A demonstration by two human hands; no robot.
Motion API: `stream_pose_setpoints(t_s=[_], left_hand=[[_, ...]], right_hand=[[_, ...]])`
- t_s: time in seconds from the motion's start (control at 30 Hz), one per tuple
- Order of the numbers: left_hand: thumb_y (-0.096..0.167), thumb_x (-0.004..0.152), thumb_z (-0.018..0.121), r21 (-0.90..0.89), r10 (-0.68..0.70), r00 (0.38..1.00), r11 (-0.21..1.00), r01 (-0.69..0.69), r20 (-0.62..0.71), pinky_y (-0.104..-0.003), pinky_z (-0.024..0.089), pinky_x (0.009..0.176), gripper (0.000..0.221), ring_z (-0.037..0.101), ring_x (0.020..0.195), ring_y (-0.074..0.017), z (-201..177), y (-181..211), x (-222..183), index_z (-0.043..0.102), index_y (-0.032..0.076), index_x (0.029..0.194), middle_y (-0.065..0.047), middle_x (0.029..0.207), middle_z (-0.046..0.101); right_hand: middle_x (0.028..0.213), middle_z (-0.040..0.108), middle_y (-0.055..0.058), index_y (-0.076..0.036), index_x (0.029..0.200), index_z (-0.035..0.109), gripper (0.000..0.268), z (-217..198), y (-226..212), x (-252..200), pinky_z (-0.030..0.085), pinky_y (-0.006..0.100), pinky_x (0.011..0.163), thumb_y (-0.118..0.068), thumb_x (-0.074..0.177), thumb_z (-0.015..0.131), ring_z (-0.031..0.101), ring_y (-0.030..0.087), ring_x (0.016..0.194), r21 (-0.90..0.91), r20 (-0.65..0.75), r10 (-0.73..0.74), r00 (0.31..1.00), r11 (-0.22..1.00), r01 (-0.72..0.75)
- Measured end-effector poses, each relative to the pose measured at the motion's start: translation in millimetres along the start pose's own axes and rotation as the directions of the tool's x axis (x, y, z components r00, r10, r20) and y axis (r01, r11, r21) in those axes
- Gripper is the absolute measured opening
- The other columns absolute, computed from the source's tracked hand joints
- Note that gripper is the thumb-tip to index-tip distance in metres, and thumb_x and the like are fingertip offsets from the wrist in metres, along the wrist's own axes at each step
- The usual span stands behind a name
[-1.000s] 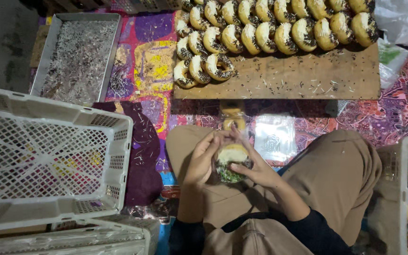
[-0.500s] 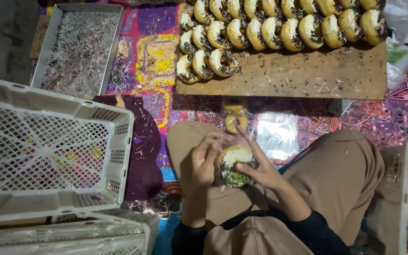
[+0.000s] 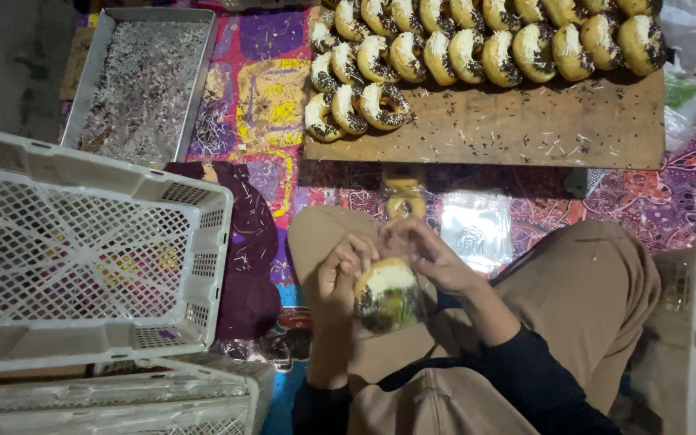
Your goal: The person sits on the floor and repeatedly picks up ring-shaped pastries from a wooden board, places each into a small clear plastic bag, and sets the bagged pastries into a white plastic crate. The person handles the pastries one at a time and continues the cycle throughout the clip.
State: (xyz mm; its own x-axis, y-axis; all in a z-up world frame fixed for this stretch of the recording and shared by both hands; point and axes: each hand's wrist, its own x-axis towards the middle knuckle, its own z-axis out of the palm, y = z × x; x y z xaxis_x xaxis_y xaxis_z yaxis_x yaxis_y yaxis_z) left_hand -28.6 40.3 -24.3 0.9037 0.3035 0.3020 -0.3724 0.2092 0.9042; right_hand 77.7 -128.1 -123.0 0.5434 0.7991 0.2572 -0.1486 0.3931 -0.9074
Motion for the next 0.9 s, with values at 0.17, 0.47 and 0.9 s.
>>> stream_pose_setpoints(t_s=[0.17, 0.47, 0.9], left_hand=[[0.018, 0.105, 0.047, 0.239, -0.200, 0.934, 0.931, 0.276, -0.297, -0.030, 0.058, 0.080, 0.025, 0.068, 0.091, -0.0173, -5.9, -3.0, -11.8, 0.061, -0.002, 0.101, -0.008, 0.106, 0.061], [0.007, 0.091, 0.074, 0.448, -0.024, 0.855, 0.844, 0.296, -0.518, -0.025, 0.050, 0.068, 0.009, 0.062, 0.076, -0.0095, -72.8, -74.0, -3.6, 0.070, -0.001, 0.091, -0.005, 0.084, 0.068], [0.017, 0.093, 0.075, 0.538, -0.169, 0.825, 0.685, 0.492, -0.539, -0.031, 0.045, 0.059, 0.025, 0.054, 0.063, -0.0145, -148.2, -126.0, -79.6, 0.062, 0.006, 0.076, -0.001, 0.067, 0.064]], right_hand=[[0.095, 0.060, 0.002, -0.002, 0.101, 0.072, 0.028, 17.1, 24.0, -1.5, 0.042, 0.026, 0.071, -0.028, 0.102, 0.061, 0.054, 0.010, 0.084, 0.204, -0.377, 0.298, 0.877, 0.950, -0.235], [0.072, 0.063, -0.004, 0.000, 0.089, 0.076, 0.020, 32.2, 57.3, 34.9, 0.036, 0.022, 0.056, -0.018, 0.096, 0.071, 0.050, 0.003, 0.063, -0.045, -0.774, 0.085, 0.628, 0.981, -0.188], [0.117, 0.065, 0.016, -0.004, 0.112, 0.070, 0.031, -45.1, 120.6, -34.2, 0.051, 0.044, 0.095, -0.014, 0.083, 0.077, 0.062, 0.034, 0.111, -0.841, -0.453, -0.307, 0.837, 0.460, -0.286]])
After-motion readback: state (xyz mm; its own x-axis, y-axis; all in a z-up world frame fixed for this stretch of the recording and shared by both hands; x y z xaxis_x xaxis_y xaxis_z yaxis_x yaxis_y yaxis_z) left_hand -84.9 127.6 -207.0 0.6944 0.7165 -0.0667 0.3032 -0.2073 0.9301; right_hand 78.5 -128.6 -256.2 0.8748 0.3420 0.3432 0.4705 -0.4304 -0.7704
